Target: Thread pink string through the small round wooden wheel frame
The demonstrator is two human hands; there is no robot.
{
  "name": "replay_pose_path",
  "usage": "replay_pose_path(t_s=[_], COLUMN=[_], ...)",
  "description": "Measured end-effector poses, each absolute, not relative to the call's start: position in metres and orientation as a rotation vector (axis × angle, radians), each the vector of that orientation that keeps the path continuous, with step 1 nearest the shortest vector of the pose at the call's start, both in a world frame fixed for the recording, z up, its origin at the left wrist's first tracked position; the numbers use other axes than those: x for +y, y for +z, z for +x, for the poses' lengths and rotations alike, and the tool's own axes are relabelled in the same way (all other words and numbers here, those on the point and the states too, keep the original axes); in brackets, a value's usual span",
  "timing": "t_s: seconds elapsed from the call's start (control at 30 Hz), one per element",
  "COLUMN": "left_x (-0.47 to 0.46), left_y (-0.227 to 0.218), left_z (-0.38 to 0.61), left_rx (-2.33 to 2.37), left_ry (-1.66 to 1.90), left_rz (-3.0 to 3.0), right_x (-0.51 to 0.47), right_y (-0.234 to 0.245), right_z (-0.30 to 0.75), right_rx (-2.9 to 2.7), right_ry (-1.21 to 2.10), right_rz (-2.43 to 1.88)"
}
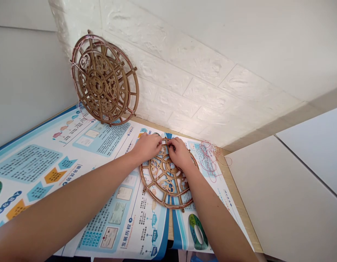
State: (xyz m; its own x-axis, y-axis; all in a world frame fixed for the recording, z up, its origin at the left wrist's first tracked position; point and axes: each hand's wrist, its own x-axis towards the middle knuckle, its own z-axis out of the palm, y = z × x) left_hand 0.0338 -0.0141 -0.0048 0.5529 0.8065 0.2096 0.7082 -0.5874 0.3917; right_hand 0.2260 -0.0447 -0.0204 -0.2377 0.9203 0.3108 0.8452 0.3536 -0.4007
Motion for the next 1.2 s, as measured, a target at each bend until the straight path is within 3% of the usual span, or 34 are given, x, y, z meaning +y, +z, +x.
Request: replay_pose_path(t_s=[1.2], left_x=[-0.0152], left_y=[-0.0033], left_z=[0.0338], left_rx=[1.231], left_ry=[0.534], left_rz=[2.534], right_x=[-0.0459], right_y=[-0.0179], right_z=[0.2244], right_rx=[-2.142], right_ry=[0.187], right_rz=[-1.548])
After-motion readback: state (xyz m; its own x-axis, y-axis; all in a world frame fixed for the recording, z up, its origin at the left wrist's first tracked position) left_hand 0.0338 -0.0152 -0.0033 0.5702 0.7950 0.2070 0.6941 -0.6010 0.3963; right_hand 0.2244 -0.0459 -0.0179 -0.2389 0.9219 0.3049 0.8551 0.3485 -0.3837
